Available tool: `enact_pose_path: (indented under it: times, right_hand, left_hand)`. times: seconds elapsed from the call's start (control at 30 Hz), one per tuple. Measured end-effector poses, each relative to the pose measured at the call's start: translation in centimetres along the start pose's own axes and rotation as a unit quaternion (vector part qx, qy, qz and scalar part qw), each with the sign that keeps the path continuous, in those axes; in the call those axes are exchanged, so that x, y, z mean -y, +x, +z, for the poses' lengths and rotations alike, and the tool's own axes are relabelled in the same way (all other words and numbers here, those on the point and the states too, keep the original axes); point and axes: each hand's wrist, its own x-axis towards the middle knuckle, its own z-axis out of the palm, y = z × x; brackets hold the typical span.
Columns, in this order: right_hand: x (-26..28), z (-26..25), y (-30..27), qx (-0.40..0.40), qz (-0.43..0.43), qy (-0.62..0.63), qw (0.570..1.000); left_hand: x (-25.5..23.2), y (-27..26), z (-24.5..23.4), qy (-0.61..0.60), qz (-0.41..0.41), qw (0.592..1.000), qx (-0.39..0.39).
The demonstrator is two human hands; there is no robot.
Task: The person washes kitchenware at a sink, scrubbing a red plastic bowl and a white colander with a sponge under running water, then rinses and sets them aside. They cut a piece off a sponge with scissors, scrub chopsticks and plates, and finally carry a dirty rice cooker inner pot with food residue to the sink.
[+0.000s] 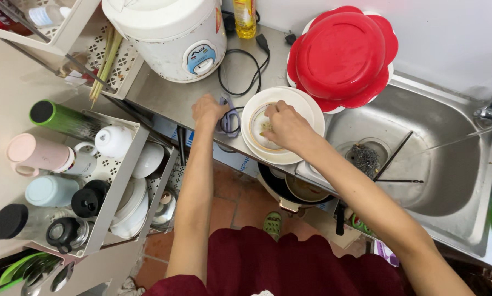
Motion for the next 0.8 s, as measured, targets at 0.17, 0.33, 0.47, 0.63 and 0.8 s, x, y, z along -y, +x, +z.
enact_pose_path:
  times: [0.17, 0.33, 0.47, 0.63, 0.8]
  right_hand:
    - [0.6, 1.8, 1.0, 0.088, 0.071, -0.082, 0.990]
    - [-2.1, 4.6, 2.0, 0.138, 0.054, -0.066, 0.987]
    - [-4.6, 6.3, 2.8, 0.030, -0.040, -0.050, 0.997]
    - [-4.1, 4.6, 2.4, -0.056, -0.020, 0.018, 0.998]
    - [-2.7, 2.2, 2.6, -0.052, 0.037, 0.075, 0.995]
  left_hand:
    - [1.7, -2.4, -1.7, -0.045, 0.021, 0.998, 0.032]
    - [3.8, -9.2, -6.6, -0.023, 0.028, 0.995, -0.093]
    - [5.6, -14.5, -10.6, -0.121, 0.028, 0.985, -0.119]
    - [4.4, -17.5, -11.9, -0.385, 0.111, 0.912, -0.090]
    - [0.3, -20.3, -10.2, -0.585, 0.103, 0.804, -0.015]
